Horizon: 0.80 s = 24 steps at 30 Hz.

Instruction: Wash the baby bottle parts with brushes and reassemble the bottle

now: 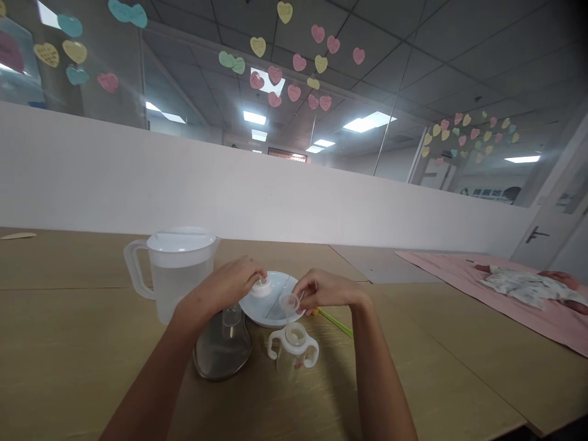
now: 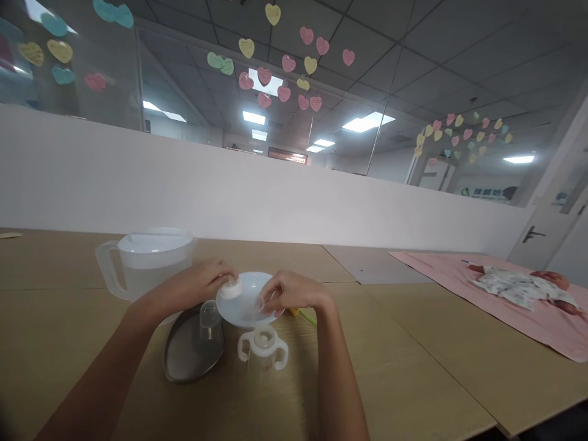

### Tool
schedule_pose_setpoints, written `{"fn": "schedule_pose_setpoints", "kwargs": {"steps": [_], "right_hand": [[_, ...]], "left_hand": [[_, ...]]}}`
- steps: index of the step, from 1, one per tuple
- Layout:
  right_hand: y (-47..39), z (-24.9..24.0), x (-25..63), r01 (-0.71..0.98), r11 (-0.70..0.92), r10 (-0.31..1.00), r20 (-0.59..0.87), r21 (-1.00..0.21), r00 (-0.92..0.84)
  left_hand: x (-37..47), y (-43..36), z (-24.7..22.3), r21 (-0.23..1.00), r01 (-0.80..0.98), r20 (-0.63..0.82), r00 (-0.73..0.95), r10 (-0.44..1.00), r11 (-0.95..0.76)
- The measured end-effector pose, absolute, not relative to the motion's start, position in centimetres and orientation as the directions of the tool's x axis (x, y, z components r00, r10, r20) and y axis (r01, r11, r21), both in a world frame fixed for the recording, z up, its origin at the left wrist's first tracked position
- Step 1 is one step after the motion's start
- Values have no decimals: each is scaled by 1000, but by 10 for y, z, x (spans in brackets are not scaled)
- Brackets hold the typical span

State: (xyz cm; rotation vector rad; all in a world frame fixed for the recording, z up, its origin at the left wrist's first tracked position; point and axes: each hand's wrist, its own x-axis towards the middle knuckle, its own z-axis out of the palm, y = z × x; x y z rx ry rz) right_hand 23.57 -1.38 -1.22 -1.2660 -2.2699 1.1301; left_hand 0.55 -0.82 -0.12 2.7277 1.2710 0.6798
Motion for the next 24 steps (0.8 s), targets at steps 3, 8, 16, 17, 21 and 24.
{"fn": "schedule_pose_setpoints", "kwargs": {"steps": [3,8,16,17,21,24], "right_hand": [[-11,-14,237,624,269,857,-113,-733,-502],[-15,-9,231,571,370,890,102,-733,-445],[-15,-12,184,581,608,757,616,-541,-218],[-13,-13,180,600,617,724,666,-510,-178],[-14,-9,178,579,656,663,736,-483,-137],[-23,-2,181,447,673,700,703,-589,-126]], "left_hand": [[7,-5,-1,237,718,379,552,742,-655],[14,-4,1,200,749,429,514,743,-632],[34,-20,10,63,807,531,471,705,-587],[35,-21,10,84,801,545,461,701,-592],[36,-19,8,220,675,643,443,625,-704],[36,-15,5,368,442,739,396,546,-818]]}}
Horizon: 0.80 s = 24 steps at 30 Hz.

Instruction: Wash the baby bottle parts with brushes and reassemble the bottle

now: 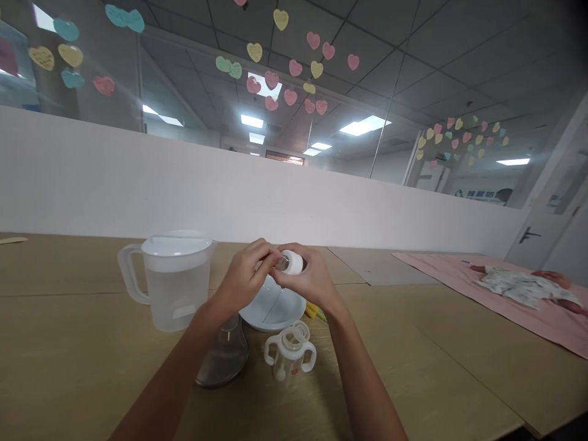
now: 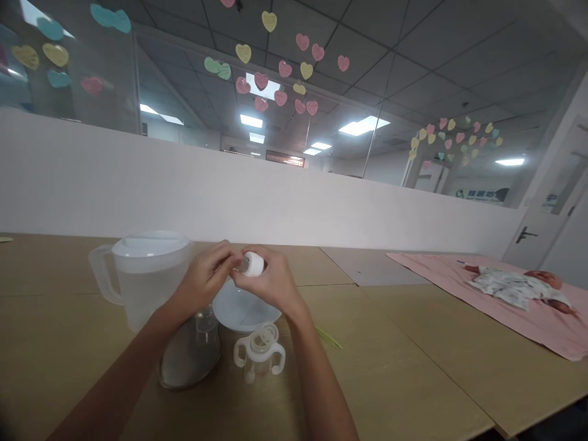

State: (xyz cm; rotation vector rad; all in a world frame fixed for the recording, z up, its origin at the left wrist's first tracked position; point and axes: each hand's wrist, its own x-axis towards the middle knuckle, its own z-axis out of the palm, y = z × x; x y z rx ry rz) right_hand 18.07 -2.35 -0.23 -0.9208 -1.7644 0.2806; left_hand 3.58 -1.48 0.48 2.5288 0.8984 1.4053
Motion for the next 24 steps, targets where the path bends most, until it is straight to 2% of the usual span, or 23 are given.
{"fn": "schedule_pose_setpoints", "kwargs": {"steps": [4,9,13,17,20,22,24], "right_hand": [[-38,5,180,339,664,731,675,-667,-104],[-43,9,181,363,717,668,735,-595,-113],[-38,9,187,405,765,573,816,-501,-73],[-30,7,192,518,759,488,872,-394,-52],[-27,5,192,591,740,463,880,-320,-104],[-27,4,193,650,709,453,883,-274,-122],[-25,4,197,731,636,444,892,-247,-84]], "left_hand": [[34,-9,1,459,209,797,332,505,-863],[33,-6,2,527,169,761,342,551,-833],[35,-14,7,474,270,785,301,541,-838],[39,-33,13,334,494,853,204,481,-803],[41,-42,17,233,616,862,227,453,-752],[41,-44,20,228,639,832,263,488,-734],[40,-43,21,289,645,756,300,581,-708]]}}
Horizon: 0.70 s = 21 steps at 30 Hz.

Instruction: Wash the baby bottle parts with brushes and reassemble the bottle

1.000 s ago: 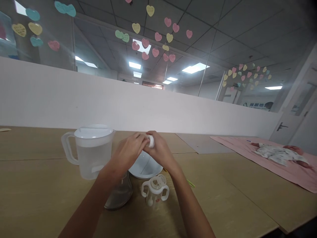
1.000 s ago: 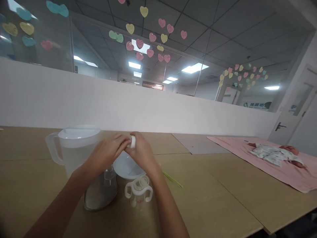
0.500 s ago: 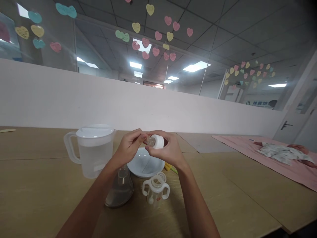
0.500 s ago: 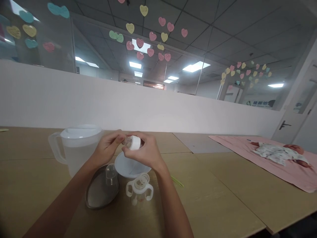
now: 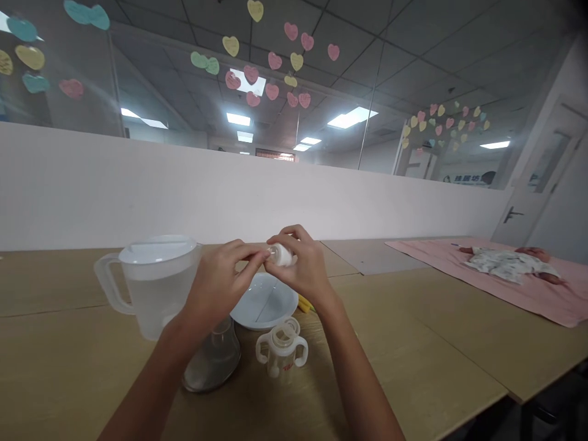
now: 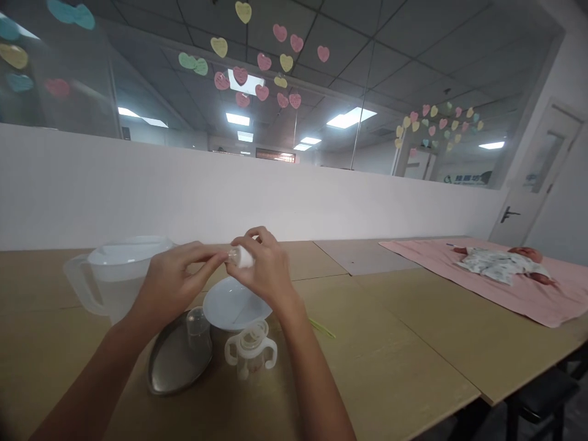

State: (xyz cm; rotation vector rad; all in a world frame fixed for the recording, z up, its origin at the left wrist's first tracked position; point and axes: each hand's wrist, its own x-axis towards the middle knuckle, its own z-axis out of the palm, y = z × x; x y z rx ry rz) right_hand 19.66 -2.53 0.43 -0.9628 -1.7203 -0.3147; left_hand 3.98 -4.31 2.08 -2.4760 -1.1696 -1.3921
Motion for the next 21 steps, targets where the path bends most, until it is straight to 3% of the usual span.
{"fn": "schedule_pose_setpoints", "kwargs": {"steps": [4,8,13,21], "right_hand": [[-19,6,224,836,411,556,827,-364,86],[-19,8,259,786,334,702,693,-521,161],[-32,11,266,721,426,828,557,-546,-66],[-43,10,255,791,438,885,359,-427,-296]], "left_hand": [[39,-44,17,348,738,481,390,785,-579],[51,-45,2,288,699,195,627,754,-655],[68,-34,-13,359,556,9,801,599,-749],[62,-23,-15,369,626,-72,756,651,-687]]}}
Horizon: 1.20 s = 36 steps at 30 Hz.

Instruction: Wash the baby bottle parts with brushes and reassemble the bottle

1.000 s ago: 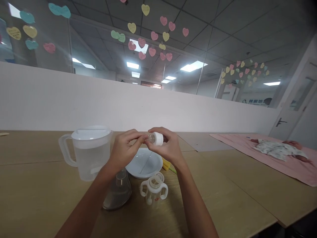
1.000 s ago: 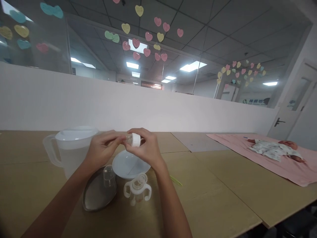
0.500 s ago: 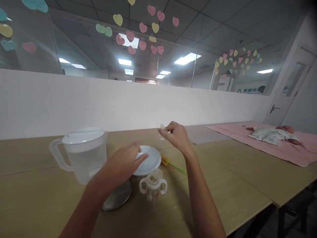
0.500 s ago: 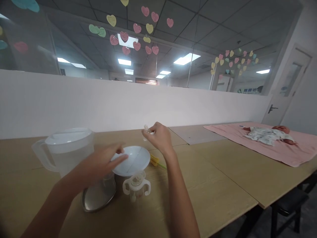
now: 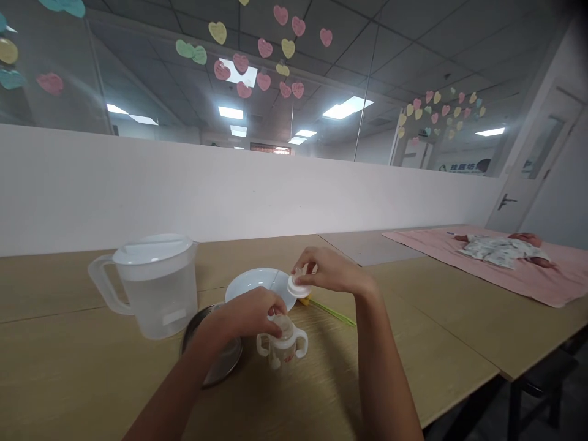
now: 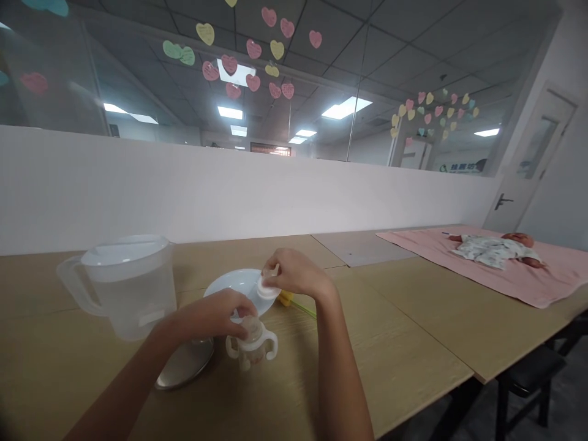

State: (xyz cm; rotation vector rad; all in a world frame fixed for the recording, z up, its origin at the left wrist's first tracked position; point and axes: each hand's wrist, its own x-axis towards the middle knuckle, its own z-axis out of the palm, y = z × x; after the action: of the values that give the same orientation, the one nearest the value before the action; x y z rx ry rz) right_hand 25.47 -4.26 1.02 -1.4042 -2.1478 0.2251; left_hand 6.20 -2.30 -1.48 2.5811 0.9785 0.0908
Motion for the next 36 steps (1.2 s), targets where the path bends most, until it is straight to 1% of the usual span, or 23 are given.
{"fn": "schedule_pose_setpoints", "kwargs": {"steps": [2,5,9,12,16,19,24,31,36], "right_hand": [[-46,12,253,803,431,893,320,-412,-315],[-52,15,251,794,434,900,246,-426,-360],[-53,17,247,792,427,903,157,-437,-400],[-48,14,246,803,408,909,116,-434,-399],[-44,12,246,822,374,924,92,-429,-372],[-46,13,247,821,338,934,59,-461,-351],[-51,17,246,810,305,944,44,-501,-328],[-50,16,246,798,301,939,16,-522,-343],[-49,15,246,806,283,945,7,-519,-327]], "left_hand": [[61,-21,-15,373,644,-90,741,665,-668],[62,-20,-15,364,668,-120,724,679,-649],[62,-16,-16,338,688,-108,707,699,-643],[61,-11,-19,377,677,-107,710,696,-632],[62,-6,-25,448,642,-104,729,677,-622],[63,-4,-27,472,629,-89,731,676,-618],[64,-3,-28,506,614,-91,736,670,-606],[63,0,-30,508,606,-90,744,662,-613],[64,-6,-26,477,611,-78,745,662,-632]]}}
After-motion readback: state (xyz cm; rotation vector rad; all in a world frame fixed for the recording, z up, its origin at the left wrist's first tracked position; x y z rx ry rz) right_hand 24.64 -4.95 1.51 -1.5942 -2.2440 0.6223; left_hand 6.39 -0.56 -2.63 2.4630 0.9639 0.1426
